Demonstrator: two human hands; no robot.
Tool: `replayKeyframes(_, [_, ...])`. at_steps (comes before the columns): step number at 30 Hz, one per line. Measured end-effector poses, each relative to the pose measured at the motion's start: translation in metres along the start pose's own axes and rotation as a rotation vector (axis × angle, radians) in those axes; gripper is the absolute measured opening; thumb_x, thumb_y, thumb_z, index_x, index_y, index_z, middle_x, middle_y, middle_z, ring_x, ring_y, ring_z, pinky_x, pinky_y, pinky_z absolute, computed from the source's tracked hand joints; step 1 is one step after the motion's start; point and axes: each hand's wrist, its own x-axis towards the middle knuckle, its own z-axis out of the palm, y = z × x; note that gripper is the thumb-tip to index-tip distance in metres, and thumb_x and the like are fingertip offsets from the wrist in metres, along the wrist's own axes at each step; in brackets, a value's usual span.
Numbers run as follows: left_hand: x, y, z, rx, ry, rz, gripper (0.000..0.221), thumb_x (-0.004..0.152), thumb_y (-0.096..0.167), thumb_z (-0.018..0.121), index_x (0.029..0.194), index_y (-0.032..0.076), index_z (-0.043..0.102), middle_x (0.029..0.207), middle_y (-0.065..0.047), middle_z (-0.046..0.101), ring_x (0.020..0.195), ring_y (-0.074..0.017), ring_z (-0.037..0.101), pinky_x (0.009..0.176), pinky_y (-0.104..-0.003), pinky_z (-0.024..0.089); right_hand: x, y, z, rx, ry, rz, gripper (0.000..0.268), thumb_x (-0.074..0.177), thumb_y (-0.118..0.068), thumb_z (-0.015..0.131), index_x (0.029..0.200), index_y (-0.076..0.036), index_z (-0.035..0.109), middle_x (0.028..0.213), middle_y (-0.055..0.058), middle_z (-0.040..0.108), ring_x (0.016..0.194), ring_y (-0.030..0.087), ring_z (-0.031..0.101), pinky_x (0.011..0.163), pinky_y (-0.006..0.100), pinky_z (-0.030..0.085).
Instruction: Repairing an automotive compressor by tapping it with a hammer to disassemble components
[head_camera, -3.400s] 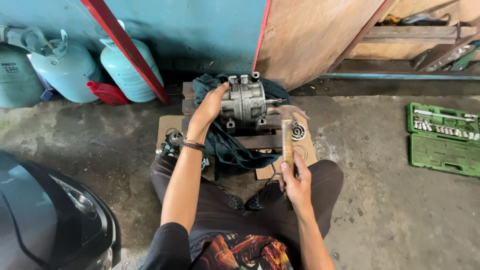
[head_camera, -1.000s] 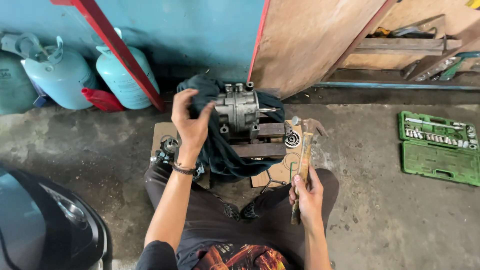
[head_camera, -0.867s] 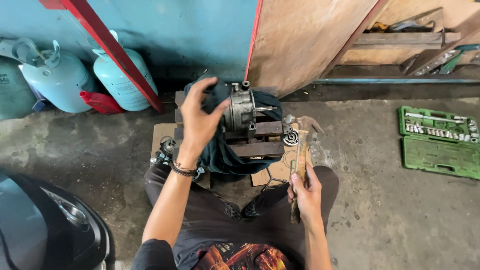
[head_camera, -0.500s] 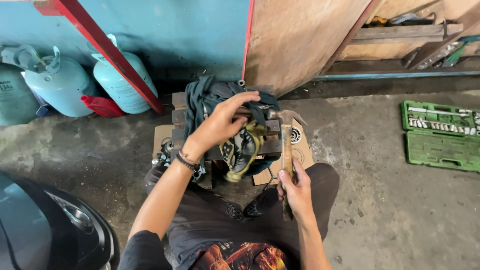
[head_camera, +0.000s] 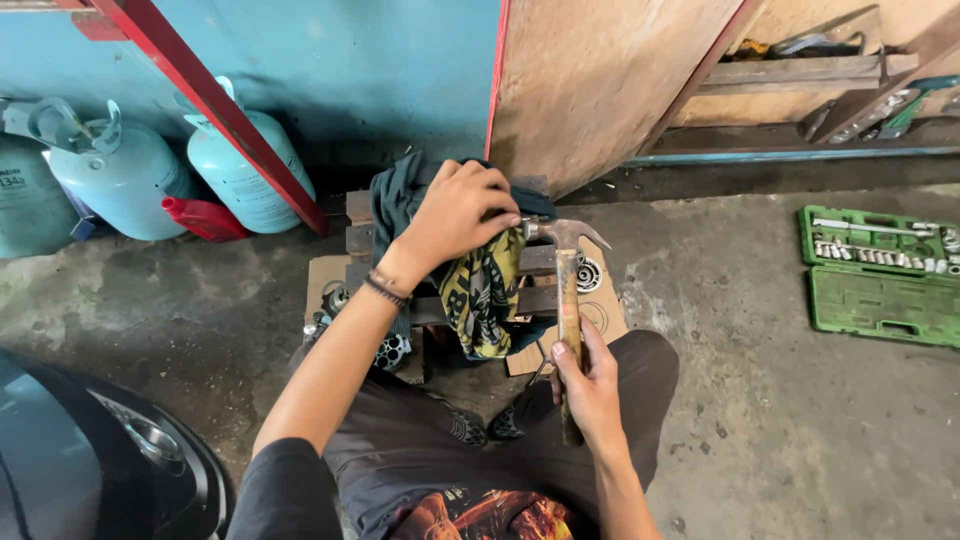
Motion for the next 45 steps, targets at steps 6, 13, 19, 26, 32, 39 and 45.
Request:
replayKeyframes(6, [0.031, -0.025, 0.039, 0.001, -0.022, -0.326, 0.037, 0.070, 0.046, 0.082, 0.101, 0.034, 0.064, 0.105, 0.008, 0.062, 0.097, -0.0265, 0.067, 0.079, -0.045, 0.048, 0.004, 0.006, 0.002, 0.030, 0.021, -0.008, 0.055, 0.094, -0.010, 0.063, 0.142, 0.010, 0.046, 0.072, 0.020, 0.057, 0.038, 0.024, 0.057, 0.025, 0.034, 0.046])
replayKeyframes(13, [-0.017, -0.001, -0.035, -0.156, 0.001, -0.070, 0.036, 0.092, 0.060, 0.066, 0.112, 0.031, 0.071, 0.125, 0.001, 0.067, 0.126, -0.0273, 0.058, 0.104, -0.049, 0.035, 0.009, 0.000, 0.014, 0.017, 0.101, 0.018, 0.053, 0.099, -0.008, 0.056, 0.146, 0.010, 0.041, 0.075, 0.018, 0.056, 0.040, 0.022, 0.055, 0.028, 0.033, 0.045])
replayKeyframes(19, [-0.033, -0.014, -0.020, 0.110, -0.071, -0.080, 0.083, 0.073, 0.081, 0.066, 0.137, 0.028, 0.062, 0.145, 0.000, 0.058, 0.143, -0.0263, 0.044, 0.115, -0.055, 0.026, 0.013, -0.002, 0.022, 0.000, -0.014, 0.067, 0.057, 0.098, -0.012, 0.059, 0.151, 0.001, 0.043, 0.074, 0.013, 0.055, 0.043, 0.019, 0.055, 0.030, 0.031, 0.047])
replayKeyframes(26, [-0.035, -0.022, -0.007, -0.080, 0.082, -0.104, 0.060, 0.088, 0.074, 0.061, 0.131, 0.033, 0.066, 0.136, 0.007, 0.063, 0.137, -0.0212, 0.049, 0.114, -0.053, 0.025, 0.014, 0.006, 0.025, -0.037, 0.001, 0.021, 0.056, 0.097, -0.012, 0.060, 0.150, -0.001, 0.045, 0.064, 0.011, 0.053, 0.036, 0.018, 0.053, 0.030, 0.031, 0.044])
replayKeyframes(32, [-0.043, -0.026, -0.005, -0.409, 0.142, -0.130, 0.056, 0.105, 0.062, 0.029, 0.134, 0.032, 0.065, 0.137, 0.010, 0.064, 0.141, -0.0178, 0.048, 0.119, -0.049, 0.015, 0.017, 0.009, 0.013, -0.026, 0.065, 0.012, 0.050, 0.100, -0.011, 0.054, 0.148, -0.001, 0.047, 0.073, 0.007, 0.054, 0.043, 0.012, 0.053, 0.032, 0.025, 0.043])
replayKeyframes(39, [-0.042, -0.027, 0.000, -0.546, 0.327, -0.112, 0.092, 0.103, 0.059, -0.008, 0.131, 0.020, 0.070, 0.132, 0.000, 0.070, 0.138, -0.0236, 0.054, 0.123, -0.042, 0.015, 0.013, 0.005, 0.035, -0.002, -0.024, 0.009, 0.052, 0.098, -0.009, 0.057, 0.147, 0.004, 0.046, 0.068, 0.012, 0.053, 0.041, 0.017, 0.053, 0.030, 0.030, 0.044])
replayKeyframes(45, [-0.041, -0.022, 0.004, -0.661, 0.383, -0.199, 0.102, 0.097, 0.063, -0.017, 0.131, 0.023, 0.071, 0.130, 0.003, 0.071, 0.138, -0.0202, 0.054, 0.124, -0.038, 0.011, 0.024, -0.002, 0.019, 0.057, 0.114, -0.035, 0.049, 0.100, -0.007, 0.054, 0.147, 0.004, 0.044, 0.079, 0.013, 0.054, 0.044, 0.014, 0.052, 0.030, 0.027, 0.042])
